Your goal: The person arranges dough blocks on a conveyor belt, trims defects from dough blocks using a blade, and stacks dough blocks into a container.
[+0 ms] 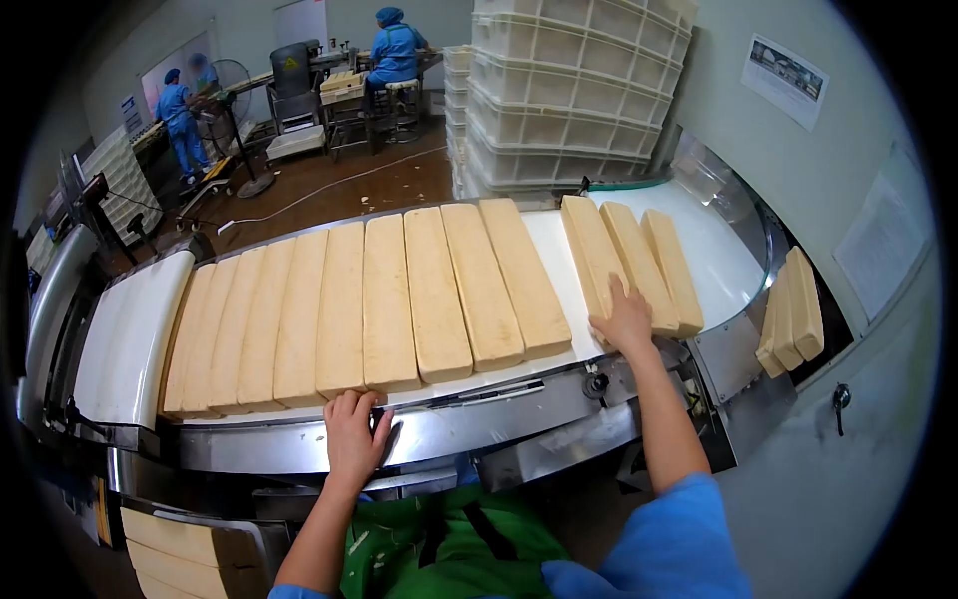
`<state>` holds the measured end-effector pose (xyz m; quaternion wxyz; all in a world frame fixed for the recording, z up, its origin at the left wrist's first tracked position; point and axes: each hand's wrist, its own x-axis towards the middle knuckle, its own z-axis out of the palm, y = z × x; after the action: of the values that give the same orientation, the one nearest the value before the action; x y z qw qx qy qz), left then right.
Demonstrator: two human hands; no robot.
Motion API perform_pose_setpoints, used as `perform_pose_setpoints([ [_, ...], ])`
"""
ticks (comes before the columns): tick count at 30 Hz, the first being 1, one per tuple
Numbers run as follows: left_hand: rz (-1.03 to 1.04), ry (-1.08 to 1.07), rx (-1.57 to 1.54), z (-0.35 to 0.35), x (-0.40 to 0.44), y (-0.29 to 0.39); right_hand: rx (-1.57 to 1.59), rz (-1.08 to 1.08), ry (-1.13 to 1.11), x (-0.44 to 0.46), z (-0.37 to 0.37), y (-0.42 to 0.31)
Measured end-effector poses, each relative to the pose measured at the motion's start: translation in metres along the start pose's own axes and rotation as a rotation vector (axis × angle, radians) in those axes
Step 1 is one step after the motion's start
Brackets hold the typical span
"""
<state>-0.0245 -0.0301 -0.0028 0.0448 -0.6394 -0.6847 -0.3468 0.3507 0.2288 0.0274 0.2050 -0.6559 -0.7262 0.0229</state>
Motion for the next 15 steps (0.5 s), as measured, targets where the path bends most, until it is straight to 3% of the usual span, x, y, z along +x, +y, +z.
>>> perform_pose_setpoints([
  [3,0.028,-0.057,-0.003,0.001,0.000,0.000,-0.149,0.067,-0.020,0.019,0.019,-0.007],
  [7,0.065,-0.139,-0.028,-0.002,0.002,0.003,-0.058,0.003,0.097,0.011,0.026,-0.001],
  [9,0.094,-0.117,-0.039,0.003,0.005,0.005,0.050,-0.247,0.123,0.003,0.026,0.004],
  [10,0.128,-0.112,-0.044,0.007,0.006,0.008,0.044,-0.254,0.120,0.001,0.029,0.004],
  [12,0.160,-0.138,-0.036,0.016,0.010,0.018,0.326,-0.446,0.070,-0.001,0.040,-0.011],
  [15,0.160,-0.189,-0.062,0.029,0.018,0.037,0.333,-0.379,0.040,-0.005,0.034,-0.034],
])
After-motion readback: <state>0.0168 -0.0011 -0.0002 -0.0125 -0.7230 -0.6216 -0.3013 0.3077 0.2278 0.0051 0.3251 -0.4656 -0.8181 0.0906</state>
